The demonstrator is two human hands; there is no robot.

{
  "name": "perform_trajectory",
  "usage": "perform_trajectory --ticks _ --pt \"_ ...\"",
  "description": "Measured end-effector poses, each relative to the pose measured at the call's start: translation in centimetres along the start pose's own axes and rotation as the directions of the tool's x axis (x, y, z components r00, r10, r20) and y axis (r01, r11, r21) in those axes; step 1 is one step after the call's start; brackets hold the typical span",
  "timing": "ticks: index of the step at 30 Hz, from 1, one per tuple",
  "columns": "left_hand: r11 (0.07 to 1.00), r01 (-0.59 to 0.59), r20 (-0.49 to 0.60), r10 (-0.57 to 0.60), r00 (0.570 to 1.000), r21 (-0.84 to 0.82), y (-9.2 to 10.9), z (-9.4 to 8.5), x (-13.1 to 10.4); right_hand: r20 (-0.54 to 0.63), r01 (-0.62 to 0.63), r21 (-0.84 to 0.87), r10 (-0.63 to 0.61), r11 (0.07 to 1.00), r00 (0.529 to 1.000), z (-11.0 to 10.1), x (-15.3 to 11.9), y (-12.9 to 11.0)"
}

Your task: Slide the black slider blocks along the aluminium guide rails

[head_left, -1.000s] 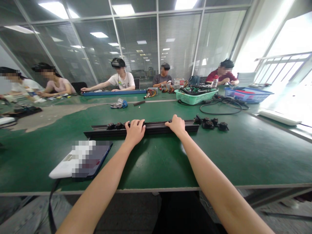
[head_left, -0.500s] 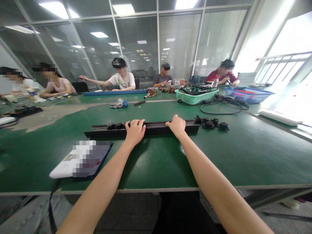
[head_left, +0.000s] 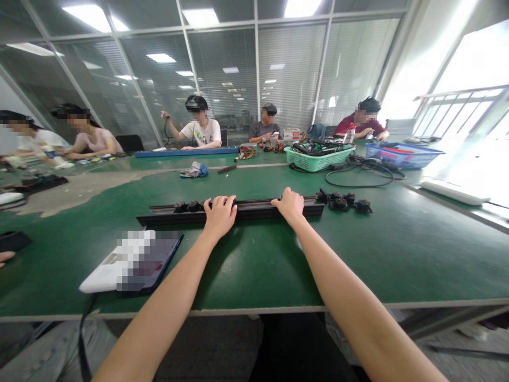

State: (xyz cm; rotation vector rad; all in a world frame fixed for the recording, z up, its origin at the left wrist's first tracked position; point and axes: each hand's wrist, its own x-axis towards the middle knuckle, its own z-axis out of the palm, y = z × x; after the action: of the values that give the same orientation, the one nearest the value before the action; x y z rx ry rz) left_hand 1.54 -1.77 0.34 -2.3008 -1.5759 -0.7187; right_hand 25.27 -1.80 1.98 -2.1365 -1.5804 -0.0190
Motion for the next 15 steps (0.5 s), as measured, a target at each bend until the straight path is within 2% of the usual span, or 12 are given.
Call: perform_trajectory --ticks 11,15 --pt "1.0 0.001 0.006 -0.002 1.0 0.021 0.17 -0.08 0.0 0.055 -0.041 -0.012 0.042 0.999 0.998 -0.67 0.12 0.11" --pt "1.0 0.0 0.002 0.0 1.0 0.018 0.03 0.05 -0.02 0.124 -0.062 -0.001 0.062 0.998 0.99 -1.0 0.67 0.22"
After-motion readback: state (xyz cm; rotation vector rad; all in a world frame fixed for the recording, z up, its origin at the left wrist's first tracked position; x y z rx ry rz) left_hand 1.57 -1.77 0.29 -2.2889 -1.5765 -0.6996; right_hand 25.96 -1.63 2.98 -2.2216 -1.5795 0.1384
